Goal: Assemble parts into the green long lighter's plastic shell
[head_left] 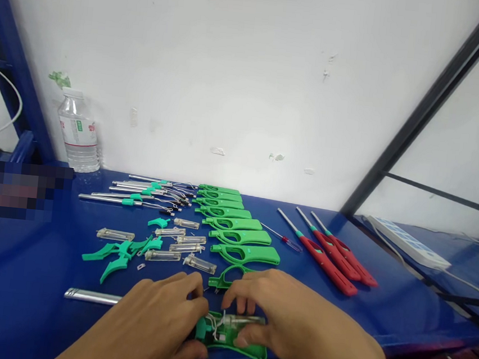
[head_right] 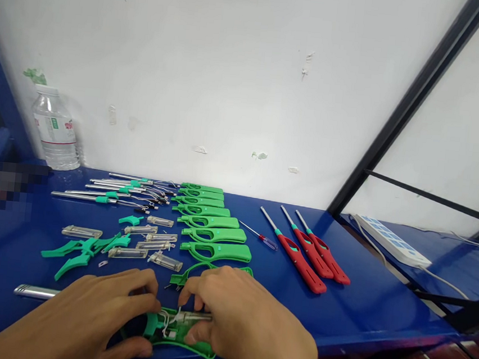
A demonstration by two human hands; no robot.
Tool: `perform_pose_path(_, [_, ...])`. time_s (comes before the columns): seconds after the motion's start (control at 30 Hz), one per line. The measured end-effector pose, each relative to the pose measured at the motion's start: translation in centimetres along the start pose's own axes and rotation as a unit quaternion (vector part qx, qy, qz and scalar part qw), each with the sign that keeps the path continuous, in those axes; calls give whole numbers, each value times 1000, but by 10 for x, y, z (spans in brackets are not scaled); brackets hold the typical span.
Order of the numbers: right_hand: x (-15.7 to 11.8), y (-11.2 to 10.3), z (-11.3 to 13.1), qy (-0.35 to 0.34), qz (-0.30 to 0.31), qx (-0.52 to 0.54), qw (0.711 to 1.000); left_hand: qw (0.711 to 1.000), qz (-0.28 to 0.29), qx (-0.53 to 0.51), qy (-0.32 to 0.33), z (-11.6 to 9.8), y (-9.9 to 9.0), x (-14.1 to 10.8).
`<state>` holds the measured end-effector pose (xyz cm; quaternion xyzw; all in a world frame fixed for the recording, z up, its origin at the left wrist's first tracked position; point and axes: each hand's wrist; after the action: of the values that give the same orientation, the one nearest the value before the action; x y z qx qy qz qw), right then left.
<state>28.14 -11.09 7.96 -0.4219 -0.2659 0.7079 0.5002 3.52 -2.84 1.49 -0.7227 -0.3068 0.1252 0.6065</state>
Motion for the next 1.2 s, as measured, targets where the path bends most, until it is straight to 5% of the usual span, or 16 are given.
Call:
perform_pose_path(0.37, [-3, 2, 6, 31, -17, -7, 999, 996, 91, 24, -1, 13, 6, -11])
perform_pose_path(0.73, [-6, -1, 12, 23, -27, -3, 999, 996, 92, 13, -4, 17, 13, -15])
perform_pose_path(1.2, [-2, 8, 9, 13, -49, -36, 998, 987, 154, 1, -55, 0, -7, -3])
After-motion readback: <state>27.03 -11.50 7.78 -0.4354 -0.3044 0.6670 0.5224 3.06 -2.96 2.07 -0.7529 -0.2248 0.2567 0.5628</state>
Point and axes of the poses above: each hand's wrist, its own x-axis towards the middle knuckle, its own y-axis out of the palm, z = x × y, and after that the axes turned 6 degrees about x, right-handed
